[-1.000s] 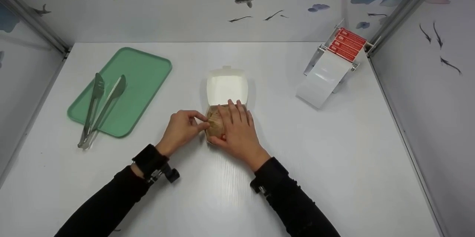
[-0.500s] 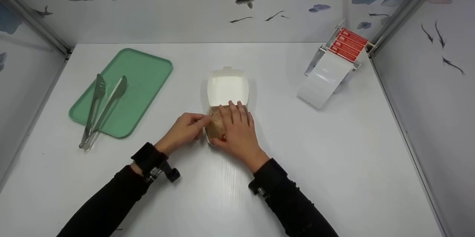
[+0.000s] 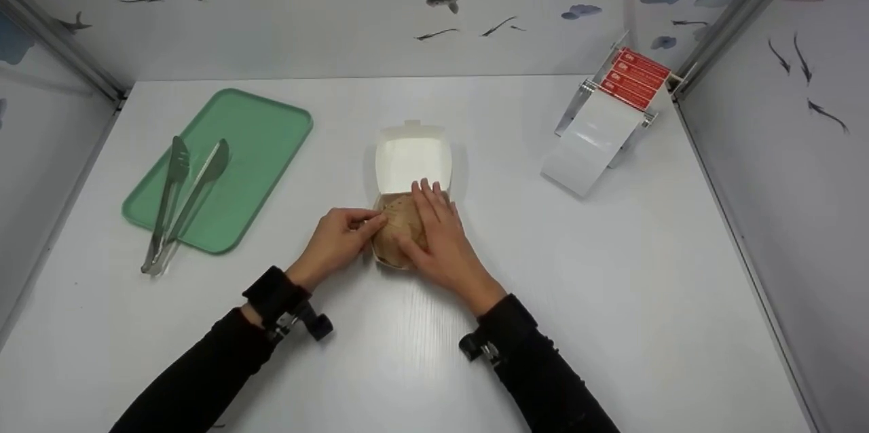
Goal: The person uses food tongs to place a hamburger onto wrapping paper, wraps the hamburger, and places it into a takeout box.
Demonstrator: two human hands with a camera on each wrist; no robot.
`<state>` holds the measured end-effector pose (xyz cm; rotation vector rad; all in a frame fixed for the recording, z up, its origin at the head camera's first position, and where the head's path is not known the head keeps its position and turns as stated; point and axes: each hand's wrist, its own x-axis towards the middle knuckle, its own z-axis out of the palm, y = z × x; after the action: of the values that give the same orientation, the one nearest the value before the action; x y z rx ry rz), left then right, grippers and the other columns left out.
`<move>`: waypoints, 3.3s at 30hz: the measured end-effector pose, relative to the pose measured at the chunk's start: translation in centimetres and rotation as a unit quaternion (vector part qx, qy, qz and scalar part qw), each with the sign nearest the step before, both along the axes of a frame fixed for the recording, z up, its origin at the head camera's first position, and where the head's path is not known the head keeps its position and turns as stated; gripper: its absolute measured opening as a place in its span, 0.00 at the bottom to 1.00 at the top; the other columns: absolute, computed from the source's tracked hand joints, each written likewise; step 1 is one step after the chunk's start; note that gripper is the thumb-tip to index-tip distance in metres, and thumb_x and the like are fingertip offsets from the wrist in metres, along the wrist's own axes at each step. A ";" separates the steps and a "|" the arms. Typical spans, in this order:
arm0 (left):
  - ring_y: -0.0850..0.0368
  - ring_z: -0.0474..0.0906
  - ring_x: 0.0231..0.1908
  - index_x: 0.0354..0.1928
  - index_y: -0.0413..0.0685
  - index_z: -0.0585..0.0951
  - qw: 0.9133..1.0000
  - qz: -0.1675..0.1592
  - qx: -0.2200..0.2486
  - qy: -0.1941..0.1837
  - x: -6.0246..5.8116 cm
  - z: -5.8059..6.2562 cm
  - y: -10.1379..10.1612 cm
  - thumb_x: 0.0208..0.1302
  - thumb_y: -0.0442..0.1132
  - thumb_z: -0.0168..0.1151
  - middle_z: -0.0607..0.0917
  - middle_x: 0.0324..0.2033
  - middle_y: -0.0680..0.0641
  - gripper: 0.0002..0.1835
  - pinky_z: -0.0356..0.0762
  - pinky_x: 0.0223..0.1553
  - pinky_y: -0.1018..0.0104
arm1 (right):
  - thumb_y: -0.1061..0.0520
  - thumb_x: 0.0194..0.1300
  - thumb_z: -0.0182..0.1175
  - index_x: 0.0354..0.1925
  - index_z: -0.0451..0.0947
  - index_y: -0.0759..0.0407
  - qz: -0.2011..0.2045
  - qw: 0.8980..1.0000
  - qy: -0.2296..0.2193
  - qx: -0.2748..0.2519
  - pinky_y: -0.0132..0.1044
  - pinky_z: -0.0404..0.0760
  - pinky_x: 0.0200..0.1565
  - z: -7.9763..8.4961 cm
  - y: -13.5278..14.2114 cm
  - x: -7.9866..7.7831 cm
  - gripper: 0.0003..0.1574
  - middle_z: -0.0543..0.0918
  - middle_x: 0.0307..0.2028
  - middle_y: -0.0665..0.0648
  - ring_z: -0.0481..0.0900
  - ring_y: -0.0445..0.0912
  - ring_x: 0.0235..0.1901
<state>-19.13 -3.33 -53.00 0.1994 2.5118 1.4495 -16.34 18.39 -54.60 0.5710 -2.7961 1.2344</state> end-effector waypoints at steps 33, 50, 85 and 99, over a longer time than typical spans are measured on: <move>0.62 0.85 0.31 0.42 0.44 0.83 0.989 -0.054 -0.072 0.114 2.2 1.3 -1.7 0.55 0.40 0.86 0.90 0.31 0.50 0.20 0.84 0.35 0.67 | 0.50 0.61 0.81 0.59 0.88 0.62 -0.131 0.991 -0.013 0.021 0.48 0.86 0.47 1.5 1.2 2.0 0.32 0.92 0.47 0.59 0.85 0.54 0.47; 0.56 0.83 0.33 0.42 0.46 0.81 0.978 -0.065 -0.159 0.117 1.5 1.8 -1.9 0.56 0.39 0.85 0.87 0.30 0.50 0.19 0.80 0.35 0.61 | 0.57 0.59 0.81 0.57 0.88 0.67 -0.095 0.994 -0.060 -0.003 0.44 0.90 0.51 1.7 1.5 1.2 0.29 0.90 0.49 0.64 0.88 0.59 0.52; 0.52 0.85 0.33 0.44 0.46 0.83 0.965 -0.076 -0.217 0.127 1.0 2.3 -1.4 0.56 0.41 0.85 0.87 0.28 0.49 0.19 0.79 0.32 0.58 | 0.51 0.66 0.76 0.60 0.86 0.62 -0.144 0.974 0.010 0.173 0.63 0.71 0.57 2.9 -1.2 2.8 0.28 0.92 0.30 0.62 0.88 0.61 0.56; 0.54 0.87 0.37 0.46 0.42 0.91 0.981 -0.116 -0.116 0.101 0.9 3.0 -3.1 0.69 0.40 0.74 0.92 0.37 0.46 0.10 0.84 0.41 0.60 | 0.54 0.66 0.77 0.61 0.85 0.64 -0.135 0.985 -0.009 0.111 0.62 0.79 0.65 2.6 -0.3 2.3 0.29 0.94 0.35 0.58 0.87 0.55 0.31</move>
<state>-18.18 -6.46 -50.02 0.6014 2.6820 1.0852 -14.01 18.09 -52.03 0.1760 -2.9228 0.8895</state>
